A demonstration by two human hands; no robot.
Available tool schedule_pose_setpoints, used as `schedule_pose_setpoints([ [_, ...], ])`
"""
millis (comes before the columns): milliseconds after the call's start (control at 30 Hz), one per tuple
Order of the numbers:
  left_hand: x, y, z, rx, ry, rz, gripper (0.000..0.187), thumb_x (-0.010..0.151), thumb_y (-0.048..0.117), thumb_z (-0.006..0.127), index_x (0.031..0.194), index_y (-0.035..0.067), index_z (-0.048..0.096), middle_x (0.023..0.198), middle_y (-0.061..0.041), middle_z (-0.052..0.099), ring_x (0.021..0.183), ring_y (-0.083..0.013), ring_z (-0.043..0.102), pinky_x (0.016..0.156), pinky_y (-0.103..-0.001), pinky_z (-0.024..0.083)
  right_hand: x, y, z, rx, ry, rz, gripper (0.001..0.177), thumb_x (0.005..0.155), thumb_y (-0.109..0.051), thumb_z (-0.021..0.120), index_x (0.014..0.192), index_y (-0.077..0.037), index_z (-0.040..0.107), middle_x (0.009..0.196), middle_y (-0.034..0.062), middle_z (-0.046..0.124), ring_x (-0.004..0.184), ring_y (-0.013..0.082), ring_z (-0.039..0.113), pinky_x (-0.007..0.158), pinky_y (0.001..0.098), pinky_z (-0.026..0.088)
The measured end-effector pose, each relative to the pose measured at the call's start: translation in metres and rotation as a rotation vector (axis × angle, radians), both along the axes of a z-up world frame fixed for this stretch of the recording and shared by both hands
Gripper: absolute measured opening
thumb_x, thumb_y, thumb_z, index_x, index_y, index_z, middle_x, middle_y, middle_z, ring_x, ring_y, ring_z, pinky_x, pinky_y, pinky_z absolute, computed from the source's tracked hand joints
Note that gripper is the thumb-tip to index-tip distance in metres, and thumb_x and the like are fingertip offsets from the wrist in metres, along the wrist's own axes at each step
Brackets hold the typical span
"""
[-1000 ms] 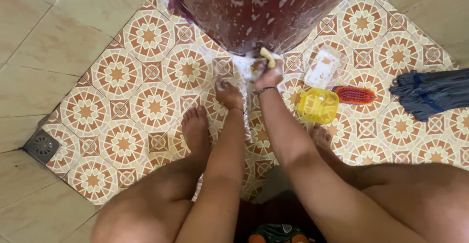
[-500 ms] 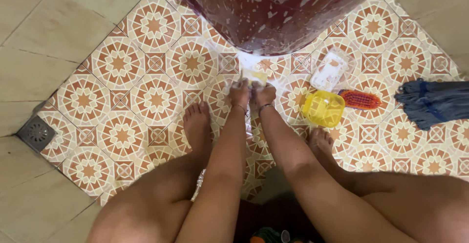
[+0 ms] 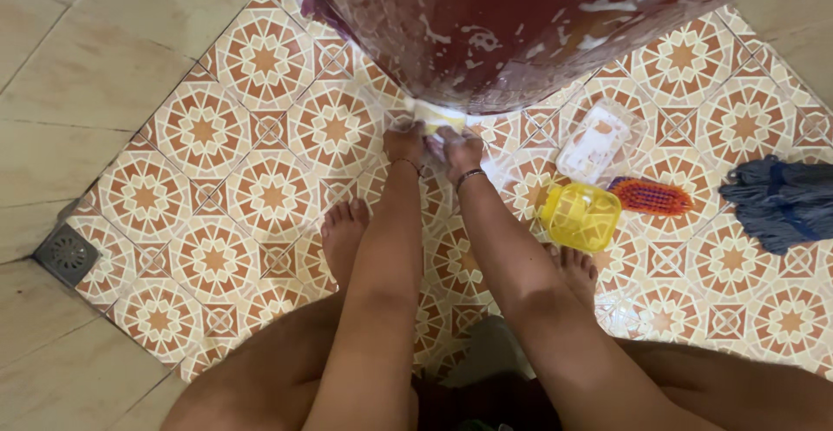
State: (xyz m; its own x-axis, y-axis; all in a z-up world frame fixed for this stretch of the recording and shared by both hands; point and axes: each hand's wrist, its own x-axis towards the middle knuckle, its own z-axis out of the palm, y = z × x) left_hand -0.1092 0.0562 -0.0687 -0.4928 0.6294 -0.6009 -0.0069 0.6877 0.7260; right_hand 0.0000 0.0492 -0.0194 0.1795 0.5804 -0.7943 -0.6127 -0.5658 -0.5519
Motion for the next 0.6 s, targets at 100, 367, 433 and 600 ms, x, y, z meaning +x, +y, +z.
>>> schedule_pose_setpoints([
  [100, 0.006, 0.008, -0.005, 0.183, -0.206, 0.100, 0.030, 0.081, 0.019, 0.078, 0.101, -0.004, 0.075, 0.083, -0.012, 0.076, 0.065, -0.0197, 0.068, 0.058, -0.037, 0.055, 0.007, -0.001, 0.008, 0.074, 0.081, 0.059, 0.031, 0.091, 0.001, 0.066, 0.118, 0.004, 0.052, 0.103, 0.0177, 0.070, 0.085, 0.0299, 0.073, 0.068, 0.0340, 0.064],
  [367, 0.030, 0.028, 0.033, 0.123, -0.354, 0.250, 0.045, 0.093, 0.036, 0.071, 0.091, -0.009, 0.070, 0.075, -0.011, 0.068, 0.057, -0.0187, 0.057, 0.048, -0.036, 0.047, 0.026, 0.001, 0.040, 0.304, 0.160, -0.022, 0.037, 0.100, -0.028, 0.060, 0.118, 0.003, 0.054, 0.101, 0.0209, 0.069, 0.081, 0.0269, 0.071, 0.068, 0.0356, 0.060],
  [433, 0.046, 0.031, 0.057, 0.230, -0.419, 0.365, 0.045, 0.094, 0.038, 0.061, 0.086, -0.005, 0.070, 0.073, -0.010, 0.069, 0.056, -0.0175, 0.061, 0.048, -0.033, 0.050, 0.027, 0.005, 0.065, 0.313, 0.145, -0.134, 0.048, 0.099, -0.041, 0.054, 0.120, 0.002, 0.055, 0.098, 0.0203, 0.068, 0.080, 0.0277, 0.071, 0.069, 0.0382, 0.062],
  [600, 0.070, 0.028, 0.169, 0.516, -0.542, 0.465, 0.034, 0.096, 0.026, 0.053, 0.082, -0.002, 0.066, 0.067, -0.009, 0.064, 0.052, -0.0181, 0.055, 0.044, -0.034, 0.043, 0.025, 0.004, 0.154, 0.579, 0.127, -0.225, 0.058, 0.094, -0.057, 0.044, 0.118, -0.004, 0.051, 0.095, 0.0215, 0.069, 0.072, 0.0275, 0.070, 0.062, 0.0379, 0.061],
])
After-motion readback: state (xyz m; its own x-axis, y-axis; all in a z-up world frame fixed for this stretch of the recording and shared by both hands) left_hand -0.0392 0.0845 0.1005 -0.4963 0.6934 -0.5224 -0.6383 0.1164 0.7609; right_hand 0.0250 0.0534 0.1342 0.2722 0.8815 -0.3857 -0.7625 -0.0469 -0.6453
